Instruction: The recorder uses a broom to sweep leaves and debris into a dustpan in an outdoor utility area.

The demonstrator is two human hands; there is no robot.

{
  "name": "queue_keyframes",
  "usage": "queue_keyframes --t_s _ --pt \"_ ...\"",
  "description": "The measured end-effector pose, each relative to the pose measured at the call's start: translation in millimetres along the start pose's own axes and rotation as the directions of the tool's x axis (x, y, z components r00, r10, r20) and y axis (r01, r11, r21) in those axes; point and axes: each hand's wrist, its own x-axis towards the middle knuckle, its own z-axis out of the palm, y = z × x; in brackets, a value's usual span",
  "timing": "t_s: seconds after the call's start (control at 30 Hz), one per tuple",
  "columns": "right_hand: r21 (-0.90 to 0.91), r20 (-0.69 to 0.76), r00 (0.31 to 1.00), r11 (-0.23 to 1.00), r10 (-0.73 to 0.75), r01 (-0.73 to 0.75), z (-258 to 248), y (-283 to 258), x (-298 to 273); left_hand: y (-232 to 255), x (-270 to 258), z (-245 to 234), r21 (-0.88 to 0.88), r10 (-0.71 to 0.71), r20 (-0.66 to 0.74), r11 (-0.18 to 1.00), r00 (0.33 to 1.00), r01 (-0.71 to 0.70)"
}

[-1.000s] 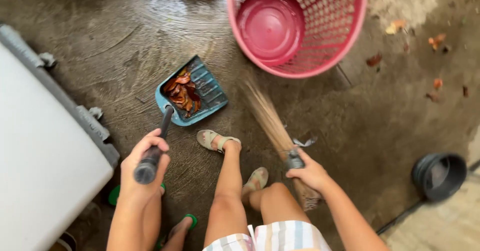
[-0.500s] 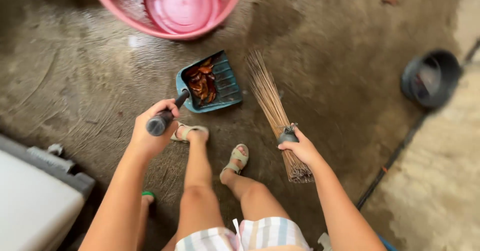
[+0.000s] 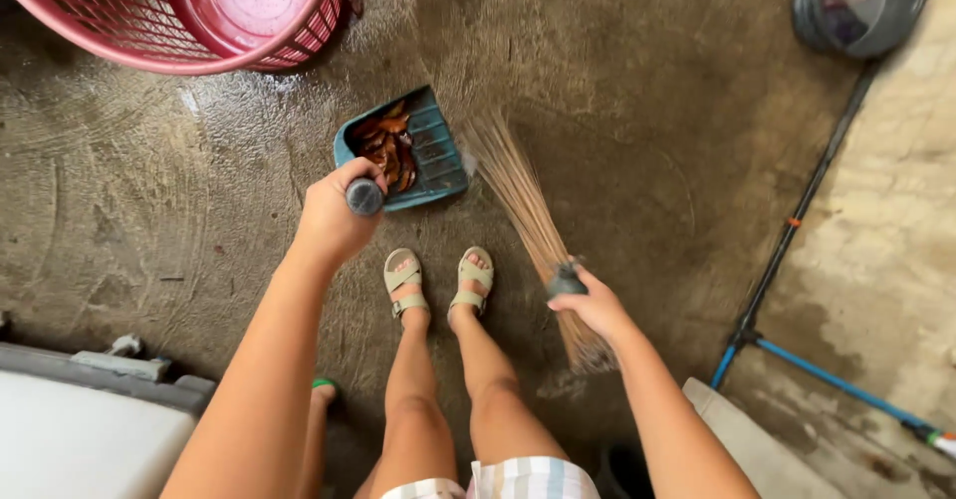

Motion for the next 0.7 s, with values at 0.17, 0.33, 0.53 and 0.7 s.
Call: queue_keyframes --t_s 0.17,0.33,0.53,0.7 --pt "0.116 -0.052 0.999 0.993 -0.005 0.011 31.2 -6.8 -3.7 -34.3 2.1 10.3 0.048 0.139 0.013 0.989 0.99 -0.139" --pt "-0.095 -0.002 0.99 0.985 0.142 -0.141 78.9 -85.2 -17.4 -36.3 -3.4 8.1 0.063 0.146 0.014 0.987 0.989 -0.147" --pt "-0.02 0.009 0.999 0.998 0.052 -0.052 52.0 -68.0 -52.1 -64.5 -24.8 -41.7 -0.02 0.175 -0.069 0.984 0.982 -0.177" --pt "-0.169 -0.144 0.97 0.961 0.195 -0.218 53.8 -143.0 -29.1 -61.4 -46.5 -59.0 0.0 0.225 -0.136 0.974 0.965 -0.227"
